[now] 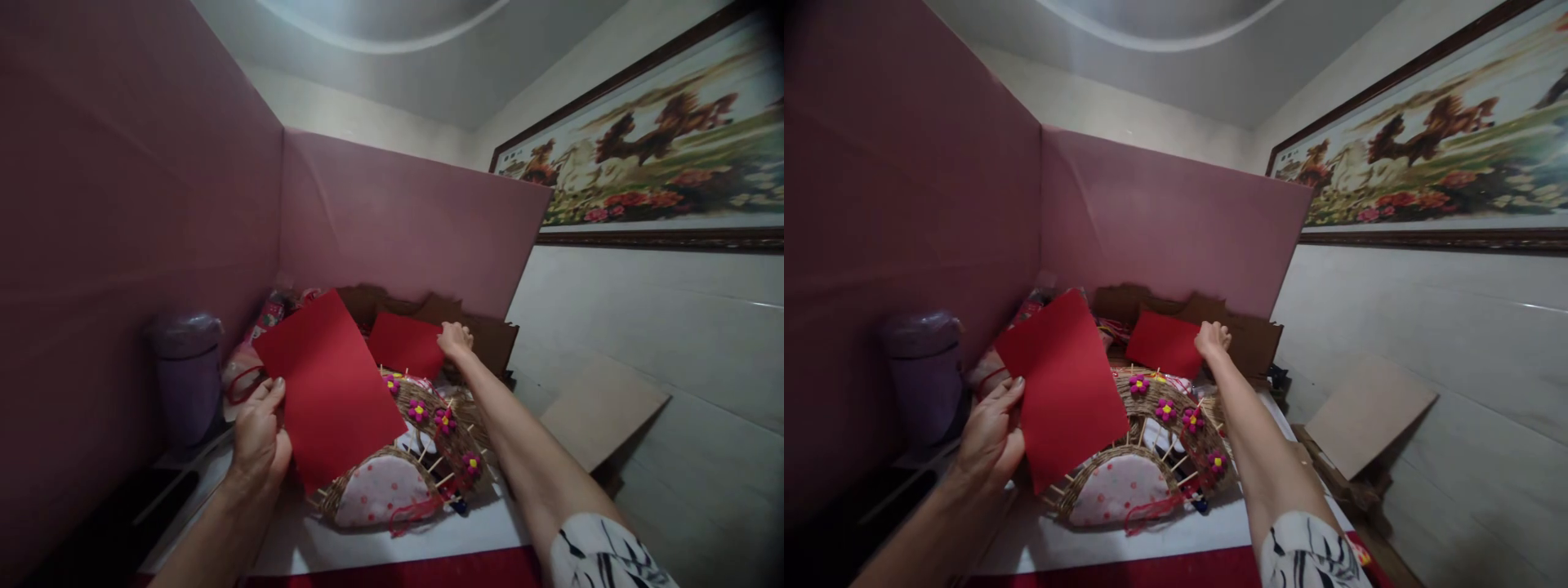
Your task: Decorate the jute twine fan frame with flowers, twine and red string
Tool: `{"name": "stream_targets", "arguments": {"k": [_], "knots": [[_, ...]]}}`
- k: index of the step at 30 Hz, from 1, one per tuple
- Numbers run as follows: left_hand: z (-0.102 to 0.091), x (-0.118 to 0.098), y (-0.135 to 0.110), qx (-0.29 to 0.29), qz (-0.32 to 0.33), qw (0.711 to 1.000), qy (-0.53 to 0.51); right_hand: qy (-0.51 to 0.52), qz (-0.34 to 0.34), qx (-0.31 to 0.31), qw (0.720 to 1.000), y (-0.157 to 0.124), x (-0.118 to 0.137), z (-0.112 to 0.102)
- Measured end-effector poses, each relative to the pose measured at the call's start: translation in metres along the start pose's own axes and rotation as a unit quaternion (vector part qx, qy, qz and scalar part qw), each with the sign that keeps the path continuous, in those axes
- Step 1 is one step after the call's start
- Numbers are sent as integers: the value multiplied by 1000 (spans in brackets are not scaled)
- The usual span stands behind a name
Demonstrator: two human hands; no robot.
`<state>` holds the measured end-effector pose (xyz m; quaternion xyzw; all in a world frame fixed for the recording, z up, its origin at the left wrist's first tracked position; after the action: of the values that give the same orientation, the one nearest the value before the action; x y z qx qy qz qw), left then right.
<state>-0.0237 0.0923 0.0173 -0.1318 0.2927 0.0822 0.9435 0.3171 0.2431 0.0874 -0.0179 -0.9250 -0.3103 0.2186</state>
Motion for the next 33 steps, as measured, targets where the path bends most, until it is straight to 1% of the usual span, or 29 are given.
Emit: {"name": "stream_targets", "arguments": {"k": [3,6,8,10,11,12,13,14,15,16,17,19,20,22,26,30,33], "knots": [[2,4,-5,18,3,999,27,13,-27,-40,999,-18,8,-11],[7,13,-10,70,-22,995,73,63,-60,-44,995,-34,22,-31],[10,21,-13,112,-40,987,107,111,-72,-26,991,-52,33,-43],[11,31,-16,146,-59,978,138,174,-80,10,981,-79,46,-51],[12,36,-19,161,-70,973,151,223,-85,37,970,-96,53,-53],[13,42,-23,178,-83,966,165,340,-72,89,933,-116,61,-50],[15,48,-27,197,-100,959,180,422,-53,119,897,-135,67,-49],[16,53,-32,218,-118,949,196,470,-30,122,874,-153,70,-50],[18,58,-38,238,-138,937,216,505,-4,111,856,-169,71,-51],[20,62,-44,259,-157,923,239,542,26,80,836,-183,70,-53],[21,66,-50,279,-171,909,260,570,54,71,817,-196,69,-53],[24,70,-58,315,-187,883,294,612,98,80,781,-216,66,-51],[25,71,-61,328,-188,875,302,623,112,92,769,-224,65,-49],[24,71,-60,329,-182,874,307,628,125,106,760,-237,61,-46],[17,76,-49,302,-183,878,324,635,124,98,756,-252,52,-36],[11,84,-45,318,-198,857,354,640,114,72,757,-258,41,-26],[8,87,-45,316,-203,847,376,647,124,78,748,-263,38,-19]]}}
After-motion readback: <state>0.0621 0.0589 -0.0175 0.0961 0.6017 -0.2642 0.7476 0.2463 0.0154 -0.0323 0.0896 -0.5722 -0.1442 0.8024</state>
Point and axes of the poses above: each hand's wrist, its own y-axis towards the middle knuckle, its own z-axis out of the palm, x = y × z, the point moved 5 cm from there along y, towards the middle knuckle, and after that the axes turned 11 degrees about -z, right-handed, at the moved point
